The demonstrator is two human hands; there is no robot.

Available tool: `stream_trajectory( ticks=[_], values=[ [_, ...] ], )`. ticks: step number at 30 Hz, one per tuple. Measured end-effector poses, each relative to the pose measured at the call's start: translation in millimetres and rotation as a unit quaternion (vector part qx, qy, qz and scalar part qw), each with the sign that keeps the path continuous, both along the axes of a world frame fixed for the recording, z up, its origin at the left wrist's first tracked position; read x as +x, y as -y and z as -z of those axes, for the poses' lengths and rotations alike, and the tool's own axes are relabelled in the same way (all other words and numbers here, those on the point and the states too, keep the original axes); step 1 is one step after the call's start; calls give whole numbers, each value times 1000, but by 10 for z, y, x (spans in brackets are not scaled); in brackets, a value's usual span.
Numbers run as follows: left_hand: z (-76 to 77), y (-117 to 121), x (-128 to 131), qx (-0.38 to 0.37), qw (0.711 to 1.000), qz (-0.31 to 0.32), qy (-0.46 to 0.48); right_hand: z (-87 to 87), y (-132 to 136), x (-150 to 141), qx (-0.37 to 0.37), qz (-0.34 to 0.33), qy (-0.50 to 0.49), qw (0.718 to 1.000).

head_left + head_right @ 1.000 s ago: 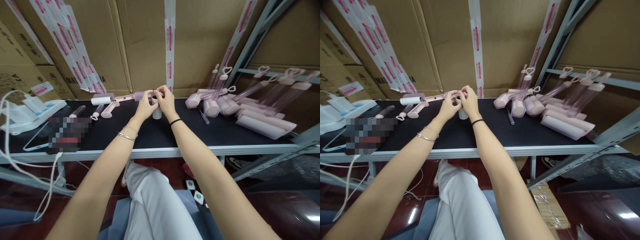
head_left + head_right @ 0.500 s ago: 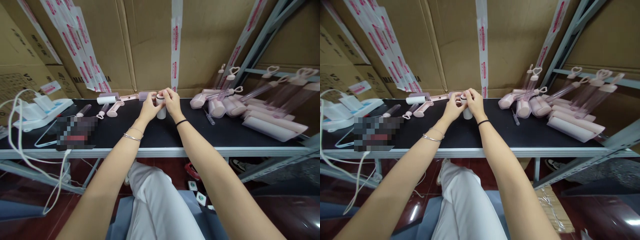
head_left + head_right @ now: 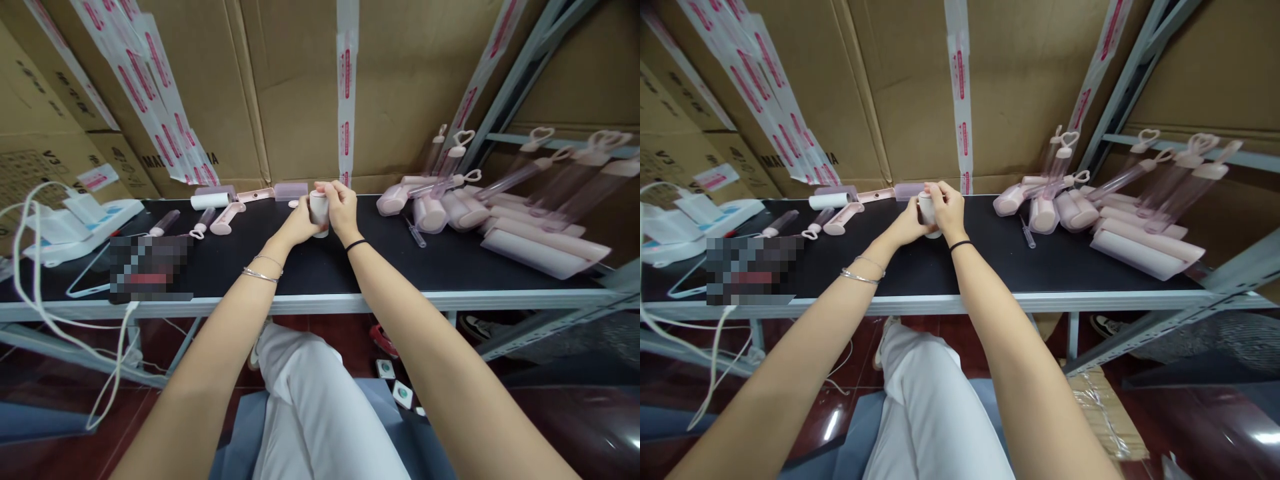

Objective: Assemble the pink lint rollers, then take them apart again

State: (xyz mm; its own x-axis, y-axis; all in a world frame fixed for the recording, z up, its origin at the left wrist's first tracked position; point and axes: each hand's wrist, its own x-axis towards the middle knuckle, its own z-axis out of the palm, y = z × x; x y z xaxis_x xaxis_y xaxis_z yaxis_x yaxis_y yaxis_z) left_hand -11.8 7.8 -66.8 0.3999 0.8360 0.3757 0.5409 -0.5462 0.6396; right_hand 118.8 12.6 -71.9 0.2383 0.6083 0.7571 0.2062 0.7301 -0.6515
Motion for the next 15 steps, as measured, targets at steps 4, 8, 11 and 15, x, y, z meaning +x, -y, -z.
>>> stream_trajectory(
  ticks=[4, 8, 11, 15],
  values=[
    [-29, 46, -13, -80, 976, -51, -195, 11, 22, 6, -4, -7, 13, 1000],
    [-82, 86, -3, -81, 962, -46, -256, 40, 68, 1, -15, 7, 58, 998],
    [-86, 79, 3, -88, 959, -56, -262, 66, 104, 3, -15, 16, 123, 992],
    [-45, 36, 2, -72, 965, -45, -250, 88, 140, 28, -26, 25, 215, 976]
  ],
)
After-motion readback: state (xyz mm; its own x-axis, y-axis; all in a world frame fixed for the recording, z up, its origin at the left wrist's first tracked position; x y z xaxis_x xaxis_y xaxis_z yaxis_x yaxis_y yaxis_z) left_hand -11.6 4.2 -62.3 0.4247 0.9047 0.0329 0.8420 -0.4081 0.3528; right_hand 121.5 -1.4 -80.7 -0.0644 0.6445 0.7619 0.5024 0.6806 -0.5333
